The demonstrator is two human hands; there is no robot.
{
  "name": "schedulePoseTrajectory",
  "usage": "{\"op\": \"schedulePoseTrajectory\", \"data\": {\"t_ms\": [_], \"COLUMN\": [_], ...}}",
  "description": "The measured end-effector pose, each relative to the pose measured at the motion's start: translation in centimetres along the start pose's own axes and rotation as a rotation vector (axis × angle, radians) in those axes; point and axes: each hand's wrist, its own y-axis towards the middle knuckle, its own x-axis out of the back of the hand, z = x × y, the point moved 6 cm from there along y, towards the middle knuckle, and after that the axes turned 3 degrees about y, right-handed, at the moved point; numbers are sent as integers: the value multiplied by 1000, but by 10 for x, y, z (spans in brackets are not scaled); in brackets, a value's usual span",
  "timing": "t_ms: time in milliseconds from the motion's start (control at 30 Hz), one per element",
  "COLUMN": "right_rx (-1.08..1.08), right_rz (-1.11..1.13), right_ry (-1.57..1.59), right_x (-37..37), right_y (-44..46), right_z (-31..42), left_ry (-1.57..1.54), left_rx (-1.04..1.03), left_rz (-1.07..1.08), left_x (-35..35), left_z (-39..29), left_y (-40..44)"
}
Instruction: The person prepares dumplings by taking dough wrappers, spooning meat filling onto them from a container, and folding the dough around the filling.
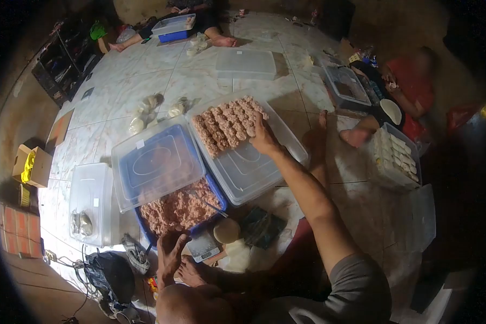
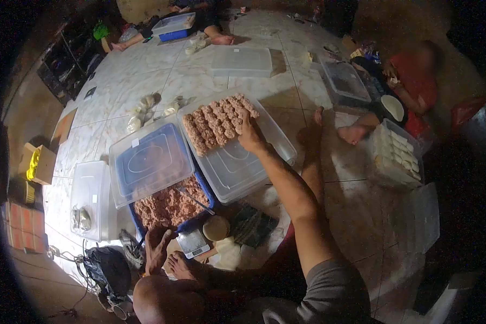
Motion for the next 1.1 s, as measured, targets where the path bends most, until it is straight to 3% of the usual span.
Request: {"op": "schedulePoseTrajectory", "data": {"t_ms": [100, 167, 267, 333, 367, 400, 433, 567, 667, 867, 1100], "right_rx": [9, -47, -180, -318, -63, -110, -17, 262, 281, 163, 164], "right_rz": [45, 99, 26, -138, -300, -345, -410, -507, -395, -154, -199], "right_ry": [49, 204, 270, 627, 600, 640, 593, 378, 289, 164, 184], "right_x": [5, 9, 42, 98, 142, 199, 242, 337, 331, 264, 271], "right_y": [-1, -2, -13, -19, -19, -26, -33, -82, -99, -102, -104], "right_z": [4, -9, -11, 18, 43, 89, 125, 224, 244, 209, 222], "left_ry": [-60, 77, -147, -124, -155, -162, -144, 44, 124, 180, 205], "left_rx": [-6, 51, -167, -386, -528, -620, -648, -442, -358, -300, -293], "left_rz": [-44, -39, -45, -149, -168, -168, -167, -122, -77, -10, 6], "left_x": [6, 14, 24, 35, 39, 43, 45, 36, 21, 0, -11], "left_z": [3, 4, -16, -68, -99, -122, -127, -98, -74, -51, -25], "left_y": [-1, -1, -5, -25, -38, -50, -57, -60, -62, -62, -68]}}
